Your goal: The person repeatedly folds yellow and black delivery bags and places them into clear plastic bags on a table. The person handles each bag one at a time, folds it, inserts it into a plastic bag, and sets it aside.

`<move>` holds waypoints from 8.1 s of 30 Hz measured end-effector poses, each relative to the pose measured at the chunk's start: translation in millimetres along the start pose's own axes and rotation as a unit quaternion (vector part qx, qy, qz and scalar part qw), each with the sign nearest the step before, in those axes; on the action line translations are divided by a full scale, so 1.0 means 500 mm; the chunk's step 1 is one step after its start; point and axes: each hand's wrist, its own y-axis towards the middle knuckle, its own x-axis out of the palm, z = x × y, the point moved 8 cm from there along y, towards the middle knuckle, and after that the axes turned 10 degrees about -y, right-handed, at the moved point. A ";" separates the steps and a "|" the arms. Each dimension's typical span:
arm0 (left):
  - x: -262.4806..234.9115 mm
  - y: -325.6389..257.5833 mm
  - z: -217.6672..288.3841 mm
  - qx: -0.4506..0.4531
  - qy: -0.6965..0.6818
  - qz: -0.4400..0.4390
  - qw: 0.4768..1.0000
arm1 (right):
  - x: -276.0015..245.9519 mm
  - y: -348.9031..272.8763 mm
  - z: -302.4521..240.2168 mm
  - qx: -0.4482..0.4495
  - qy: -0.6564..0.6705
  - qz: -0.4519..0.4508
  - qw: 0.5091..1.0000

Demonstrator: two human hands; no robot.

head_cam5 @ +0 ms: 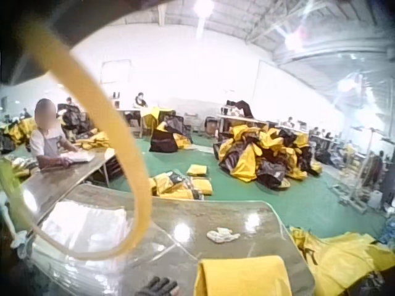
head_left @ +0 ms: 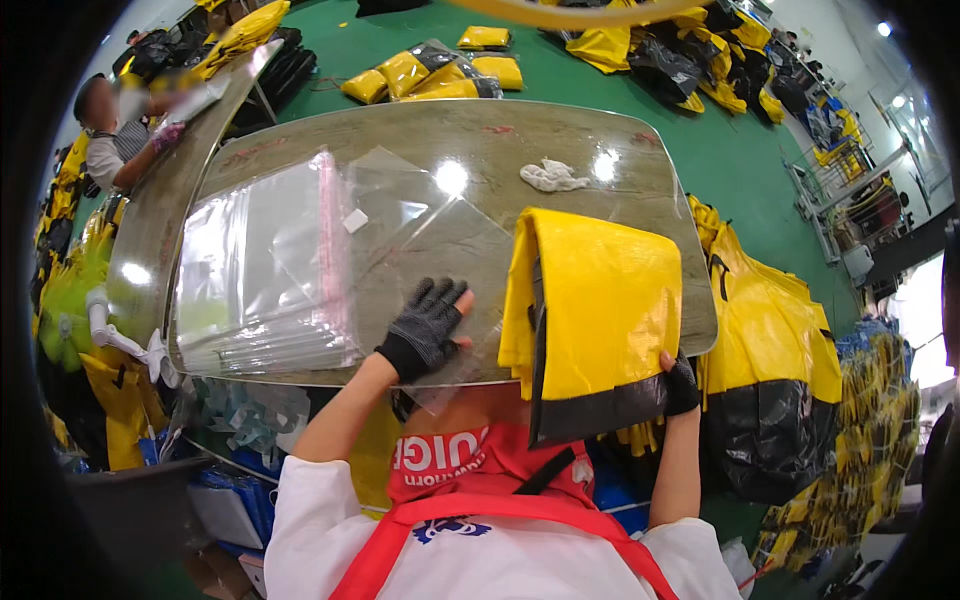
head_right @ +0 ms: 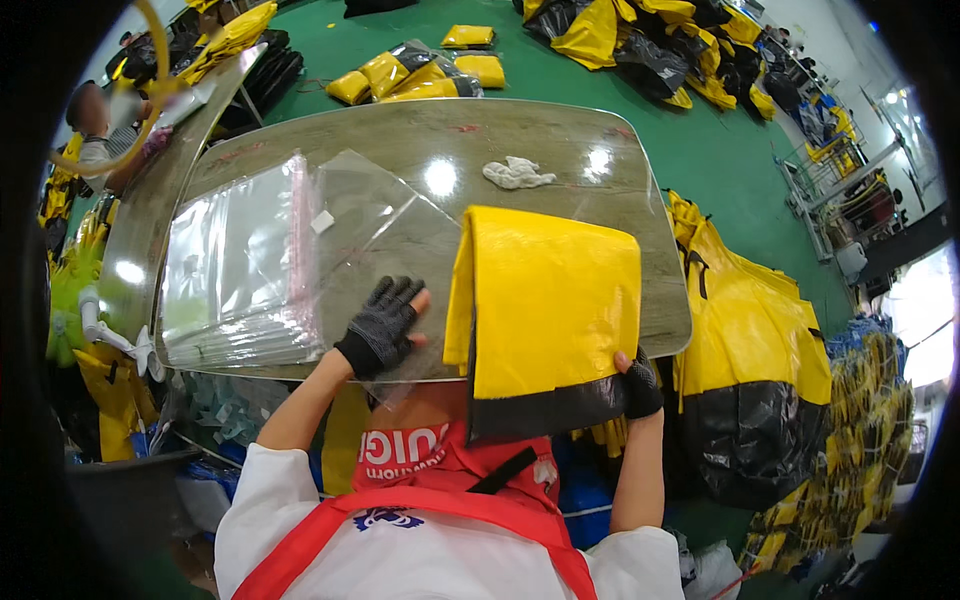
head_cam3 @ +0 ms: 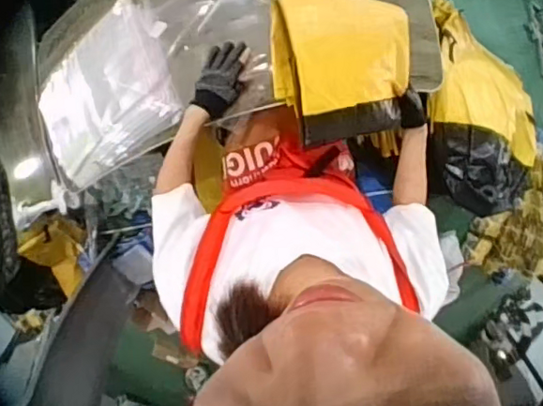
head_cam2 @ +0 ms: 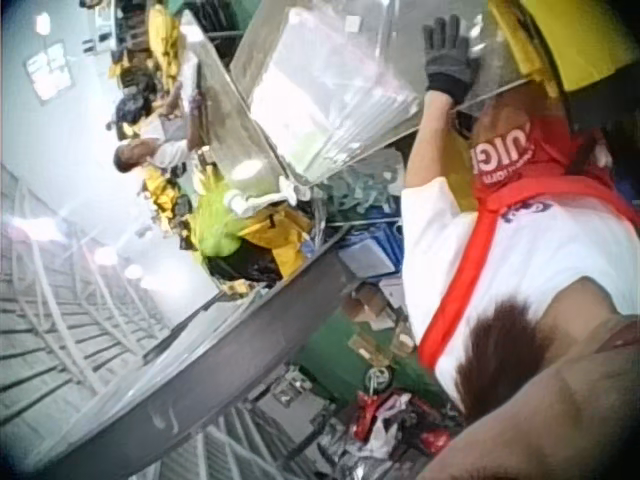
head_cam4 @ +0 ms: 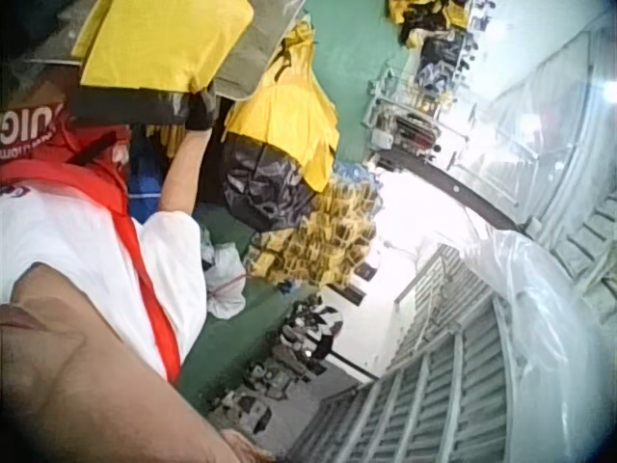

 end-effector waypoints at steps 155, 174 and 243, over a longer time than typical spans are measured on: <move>-0.526 0.089 0.165 -0.008 -0.256 0.508 0.822 | 0.333 -0.015 -0.503 -0.433 -0.132 0.141 0.880; -0.225 0.075 0.007 -0.232 -0.712 0.185 0.636 | 0.295 0.059 -0.335 -0.368 -0.457 0.182 0.789; 0.089 -0.116 0.083 -0.355 -0.631 -0.061 0.687 | -0.004 0.038 -0.131 -0.363 -0.545 0.211 0.726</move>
